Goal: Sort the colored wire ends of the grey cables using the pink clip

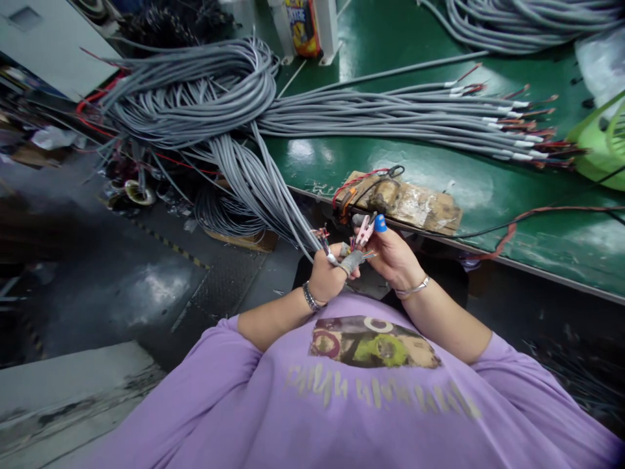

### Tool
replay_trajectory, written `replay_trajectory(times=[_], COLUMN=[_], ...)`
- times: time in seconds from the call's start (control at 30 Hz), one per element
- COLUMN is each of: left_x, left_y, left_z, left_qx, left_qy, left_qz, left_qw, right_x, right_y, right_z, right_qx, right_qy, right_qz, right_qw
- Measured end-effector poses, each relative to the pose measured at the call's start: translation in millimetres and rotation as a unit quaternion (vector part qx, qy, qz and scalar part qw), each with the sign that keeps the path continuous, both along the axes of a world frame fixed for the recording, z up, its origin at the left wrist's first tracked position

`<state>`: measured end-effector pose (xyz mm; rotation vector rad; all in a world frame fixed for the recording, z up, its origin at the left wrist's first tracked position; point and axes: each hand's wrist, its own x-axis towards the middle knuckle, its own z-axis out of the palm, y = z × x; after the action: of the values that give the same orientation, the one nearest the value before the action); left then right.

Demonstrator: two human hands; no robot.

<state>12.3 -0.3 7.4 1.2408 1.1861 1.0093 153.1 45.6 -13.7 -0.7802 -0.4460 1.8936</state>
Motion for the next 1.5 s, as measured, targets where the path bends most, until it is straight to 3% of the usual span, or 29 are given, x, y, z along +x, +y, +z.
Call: replay_trajectory(times=[0.27, 0.57, 0.83, 1.0, 1.1, 1.3, 1.43, 1.5], left_x=[-2.7, -13.7, -19.3, -22.7, -22.6, -17.3, -20.1, -23.5], left_y=[-1.1, -8.5, -3.7, 3.3, 4.6, 3.3, 4.6, 4.9], left_z=[-0.9, -0.4, -8.3, -5.4, -1.8, -1.3, 0.1, 1.7], left_qx=[-0.003, 0.017, 0.055, -0.013, -0.058, -0.054, -0.048, -0.049], left_qy=[0.001, 0.012, 0.082, 0.094, 0.067, 0.006, 0.02, 0.032], left_qz=[-0.005, -0.007, -0.09, -0.154, -0.129, -0.025, -0.072, -0.127], left_qw=[1.0, 1.0, 0.991, 0.984, 0.988, 0.998, 0.996, 0.99], right_x=[-1.5, 20.2, 6.0, 5.5, 11.4, 16.9, 8.9, 5.1], right_y=[-2.6, -17.3, -24.3, -26.8, -25.2, -26.4, -32.8, -34.2], right_z=[-6.7, -5.4, 2.5, 7.2, 3.6, -12.1, -11.1, -5.7], right_qx=[0.0, 0.029, 0.093, 0.164, 0.179, 0.118, 0.137, 0.142], right_qy=[0.005, -0.022, -0.092, -0.135, -0.163, -0.152, -0.149, -0.139], right_qz=[0.019, 0.156, 0.117, 0.111, 0.09, 0.077, 0.02, 0.046], right_qw=[1.0, 0.987, 0.984, 0.971, 0.966, 0.978, 0.979, 0.979])
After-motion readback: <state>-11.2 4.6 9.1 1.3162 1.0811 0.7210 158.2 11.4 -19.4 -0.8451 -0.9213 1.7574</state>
